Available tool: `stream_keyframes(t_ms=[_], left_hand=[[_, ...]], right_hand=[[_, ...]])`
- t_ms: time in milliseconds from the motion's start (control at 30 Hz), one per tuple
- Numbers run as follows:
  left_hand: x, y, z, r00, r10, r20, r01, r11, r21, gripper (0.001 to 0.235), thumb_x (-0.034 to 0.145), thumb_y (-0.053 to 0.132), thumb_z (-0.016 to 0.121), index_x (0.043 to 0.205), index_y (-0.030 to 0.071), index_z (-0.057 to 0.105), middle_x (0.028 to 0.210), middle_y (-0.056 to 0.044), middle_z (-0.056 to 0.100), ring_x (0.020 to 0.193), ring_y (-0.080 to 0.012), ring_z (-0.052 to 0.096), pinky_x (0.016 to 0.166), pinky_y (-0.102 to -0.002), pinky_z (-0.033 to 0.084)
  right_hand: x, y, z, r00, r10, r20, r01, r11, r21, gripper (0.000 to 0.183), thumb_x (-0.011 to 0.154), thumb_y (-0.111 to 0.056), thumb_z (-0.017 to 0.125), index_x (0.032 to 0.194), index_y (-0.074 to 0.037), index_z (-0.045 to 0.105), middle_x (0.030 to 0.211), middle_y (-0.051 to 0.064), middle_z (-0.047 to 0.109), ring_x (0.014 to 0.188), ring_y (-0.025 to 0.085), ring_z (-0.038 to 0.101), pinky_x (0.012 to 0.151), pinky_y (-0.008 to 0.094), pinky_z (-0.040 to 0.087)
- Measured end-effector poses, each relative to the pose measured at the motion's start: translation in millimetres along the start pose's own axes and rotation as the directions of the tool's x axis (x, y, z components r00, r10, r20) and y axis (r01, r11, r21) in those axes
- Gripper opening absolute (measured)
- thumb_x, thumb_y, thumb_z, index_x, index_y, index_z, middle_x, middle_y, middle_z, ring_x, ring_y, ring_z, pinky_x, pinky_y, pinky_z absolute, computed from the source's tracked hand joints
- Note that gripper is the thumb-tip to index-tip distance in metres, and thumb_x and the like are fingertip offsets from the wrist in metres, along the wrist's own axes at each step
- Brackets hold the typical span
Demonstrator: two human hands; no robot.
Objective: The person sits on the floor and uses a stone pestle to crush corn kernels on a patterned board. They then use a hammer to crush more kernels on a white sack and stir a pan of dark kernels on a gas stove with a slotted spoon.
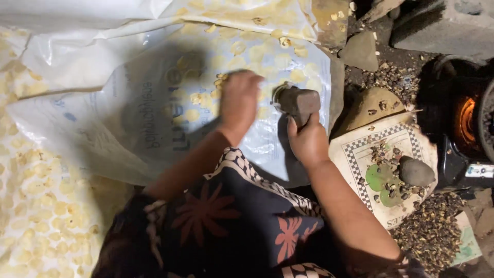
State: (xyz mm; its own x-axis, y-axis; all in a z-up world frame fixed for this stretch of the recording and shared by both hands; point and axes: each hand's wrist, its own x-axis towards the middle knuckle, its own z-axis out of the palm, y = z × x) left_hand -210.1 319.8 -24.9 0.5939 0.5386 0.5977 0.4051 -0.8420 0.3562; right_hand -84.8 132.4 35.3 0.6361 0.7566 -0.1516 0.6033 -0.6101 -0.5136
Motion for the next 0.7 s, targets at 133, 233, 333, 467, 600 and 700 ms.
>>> stream_keyframes(t_ms=[133,233,333,467,600,700], left_hand=[[-3,-33,-61,0.997,-0.077,-0.01,0.077,0.987,0.14,0.037,0.087,0.026,0.08,0.12,0.013,0.07,0.109,-0.008,0.061,0.1,-0.0324,0.061,0.09,-0.046,0.049],[-11,-46,-59,0.995,-0.104,0.008,0.104,0.994,-0.014,0.02,0.101,0.019,0.07,0.118,0.009,0.066,0.104,-0.007,0.058,0.094,-0.0327,0.061,0.083,-0.045,0.051],[-14,-53,-54,0.996,-0.086,-0.026,0.087,0.995,0.046,0.012,0.097,0.014,0.071,0.109,0.013,0.068,0.099,-0.005,0.059,0.091,-0.0306,0.063,0.079,-0.041,0.053],[-17,-49,-59,0.994,-0.108,-0.029,0.108,0.994,0.021,0.011,0.093,0.013,0.075,0.101,0.011,0.067,0.094,-0.007,0.059,0.087,-0.0318,0.062,0.081,-0.043,0.051],[-10,-50,-49,0.988,-0.154,-0.019,0.155,0.984,0.083,0.017,0.085,0.014,0.077,0.093,0.013,0.063,0.09,-0.007,0.058,0.083,-0.0337,0.061,0.077,-0.045,0.05],[-9,-27,-47,0.991,0.012,0.133,-0.051,0.954,0.296,0.01,0.09,0.017,0.072,0.098,0.018,0.065,0.092,-0.005,0.061,0.094,-0.0286,0.06,0.086,-0.048,0.046]], right_hand=[[10,-5,-6,0.991,0.073,0.108,-0.058,0.989,-0.133,0.062,0.099,-0.052,0.061,0.128,0.001,0.047,0.096,0.034,0.068,0.095,0.056,0.069,0.079,0.066,0.057],[24,-13,-25,0.995,0.017,0.1,-0.034,0.985,0.169,0.053,0.098,-0.039,0.067,0.127,0.003,0.051,0.104,0.038,0.067,0.104,0.06,0.063,0.082,0.07,0.053],[33,-30,-55,0.984,0.059,0.168,-0.056,0.998,-0.024,0.056,0.094,-0.053,0.07,0.124,-0.006,0.066,0.1,0.026,0.073,0.103,0.047,0.069,0.083,0.06,0.057],[9,-53,-70,0.98,-0.149,-0.129,0.153,0.988,0.017,0.041,0.101,-0.03,0.07,0.119,0.004,0.056,0.092,0.037,0.067,0.094,0.059,0.064,0.075,0.069,0.051],[13,-12,6,1.0,0.001,-0.02,-0.001,1.0,-0.007,0.048,0.1,-0.042,0.066,0.116,0.001,0.052,0.086,0.03,0.069,0.089,0.053,0.069,0.073,0.062,0.057],[25,-21,-19,0.959,0.21,0.189,-0.194,0.976,-0.099,0.058,0.097,-0.055,0.062,0.132,-0.01,0.052,0.104,0.024,0.073,0.109,0.049,0.068,0.087,0.066,0.054]])
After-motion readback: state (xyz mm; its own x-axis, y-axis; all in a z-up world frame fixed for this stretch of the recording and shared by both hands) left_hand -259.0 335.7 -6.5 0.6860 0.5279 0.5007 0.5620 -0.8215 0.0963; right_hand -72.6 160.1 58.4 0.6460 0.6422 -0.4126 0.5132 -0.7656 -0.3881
